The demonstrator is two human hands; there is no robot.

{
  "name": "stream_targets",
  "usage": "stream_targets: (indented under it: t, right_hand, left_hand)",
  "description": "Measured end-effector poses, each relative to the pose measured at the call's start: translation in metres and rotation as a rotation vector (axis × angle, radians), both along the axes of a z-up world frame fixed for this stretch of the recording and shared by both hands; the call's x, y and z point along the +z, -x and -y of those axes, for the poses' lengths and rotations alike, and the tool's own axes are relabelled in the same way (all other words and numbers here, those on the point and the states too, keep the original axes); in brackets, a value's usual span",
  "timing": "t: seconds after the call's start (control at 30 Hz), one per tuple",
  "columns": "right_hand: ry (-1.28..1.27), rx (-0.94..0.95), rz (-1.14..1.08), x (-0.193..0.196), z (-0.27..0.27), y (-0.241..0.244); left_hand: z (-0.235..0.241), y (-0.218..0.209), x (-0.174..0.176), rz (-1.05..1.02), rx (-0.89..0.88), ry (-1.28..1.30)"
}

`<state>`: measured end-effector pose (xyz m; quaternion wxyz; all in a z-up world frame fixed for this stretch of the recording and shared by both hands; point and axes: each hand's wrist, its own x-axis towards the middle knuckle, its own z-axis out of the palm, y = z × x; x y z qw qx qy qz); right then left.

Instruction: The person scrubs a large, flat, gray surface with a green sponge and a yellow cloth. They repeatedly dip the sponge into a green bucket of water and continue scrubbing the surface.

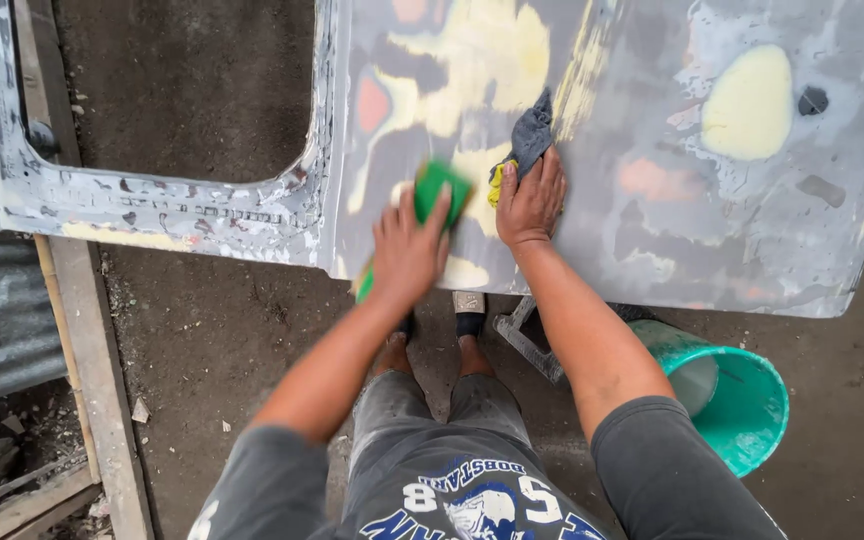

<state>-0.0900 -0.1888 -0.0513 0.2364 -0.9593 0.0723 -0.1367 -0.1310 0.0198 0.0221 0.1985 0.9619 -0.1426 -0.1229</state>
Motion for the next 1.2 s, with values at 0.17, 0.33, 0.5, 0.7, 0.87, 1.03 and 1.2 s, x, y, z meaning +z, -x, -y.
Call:
stream_targets:
  t: [0.17,0.33,0.5,0.7,0.87,1.03,1.2]
  right_hand:
    - [0.042,-0.005,-0.013,-0.007,0.003,0.002]
    - [0.038,-0.02,-0.011,0.0,0.002,0.0]
    - [0.013,-0.023,-0.021,0.0,0.001,0.0]
    - [0.0,-0.011,-0.008,-0.003,0.002,0.0]
    - [-0.005,-0.018,-0.03,-0.005,0.002,-0.005]
    - [0.034,-0.028,-0.055,-0.01,0.004,0.0]
    - [0.013,-0.03,-0.038,-0.003,0.007,-0.004]
  left_hand:
    - [-0.008,0.05,-0.001,0.072,-0.048,-0.013]
    - [0.025,-0.082,-0.011,0.171,0.046,-0.009]
    - [0.04,-0.124,-0.015,0.272,0.15,0.003]
    - [0.005,0.063,0.01,0.069,-0.04,0.0]
    - [0.008,0.004,-0.007,0.13,-0.011,-0.037]
    - [0.027,-0.13,-0.024,0.224,0.162,0.007]
    - [0.026,-0.084,0.0,0.218,0.194,0.014]
